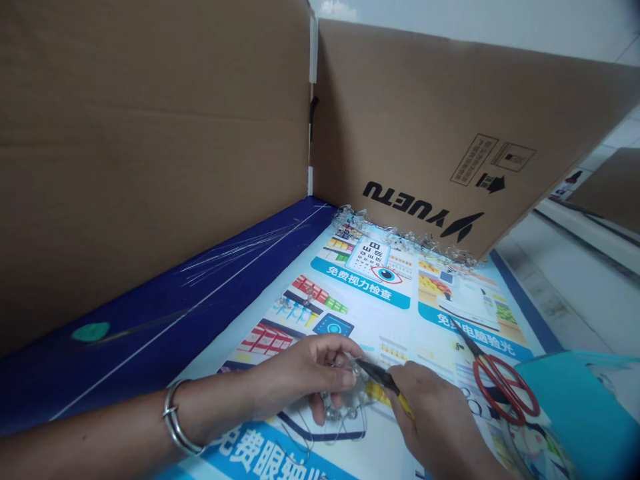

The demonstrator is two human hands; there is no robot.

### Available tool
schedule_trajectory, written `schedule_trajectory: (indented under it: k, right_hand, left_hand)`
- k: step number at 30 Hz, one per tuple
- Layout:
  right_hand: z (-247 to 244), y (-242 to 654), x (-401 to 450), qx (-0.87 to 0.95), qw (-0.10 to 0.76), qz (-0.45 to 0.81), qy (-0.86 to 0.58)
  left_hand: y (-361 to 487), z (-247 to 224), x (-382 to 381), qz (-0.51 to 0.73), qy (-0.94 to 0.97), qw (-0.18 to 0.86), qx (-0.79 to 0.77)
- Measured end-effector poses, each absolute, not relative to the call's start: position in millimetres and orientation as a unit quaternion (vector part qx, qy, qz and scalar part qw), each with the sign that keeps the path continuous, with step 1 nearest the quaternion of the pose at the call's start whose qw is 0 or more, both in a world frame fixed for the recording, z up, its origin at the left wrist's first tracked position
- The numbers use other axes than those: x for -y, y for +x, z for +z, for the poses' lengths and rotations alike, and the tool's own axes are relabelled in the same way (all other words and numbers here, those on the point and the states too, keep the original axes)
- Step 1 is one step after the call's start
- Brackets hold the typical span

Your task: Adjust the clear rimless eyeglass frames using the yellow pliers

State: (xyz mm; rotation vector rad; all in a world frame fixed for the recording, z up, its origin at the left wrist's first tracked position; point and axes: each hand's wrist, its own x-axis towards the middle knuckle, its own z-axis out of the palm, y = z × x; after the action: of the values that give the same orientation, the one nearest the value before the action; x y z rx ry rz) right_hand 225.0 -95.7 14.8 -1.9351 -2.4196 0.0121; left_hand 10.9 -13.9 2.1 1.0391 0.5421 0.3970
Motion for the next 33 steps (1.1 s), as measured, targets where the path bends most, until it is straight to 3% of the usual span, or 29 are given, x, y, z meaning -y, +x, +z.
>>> schedule_trajectory:
  k: [10, 20, 33]
  right_hand:
    - [16, 219, 95, 0.796, 0.021, -0.022, -0.604]
    - [19, 221, 95, 0.778, 0.004, 0.05, -0.626]
    - [13, 231, 88, 0.762, 0.072, 0.1, -0.636]
  left_hand:
    - [17, -1, 20, 0.222, 0.48, 0.792, -0.306]
    - [17, -3, 21, 0.235, 0.464, 0.792, -0.32]
    - [17, 2, 20, 0.261, 0.461, 0.785, -0.32]
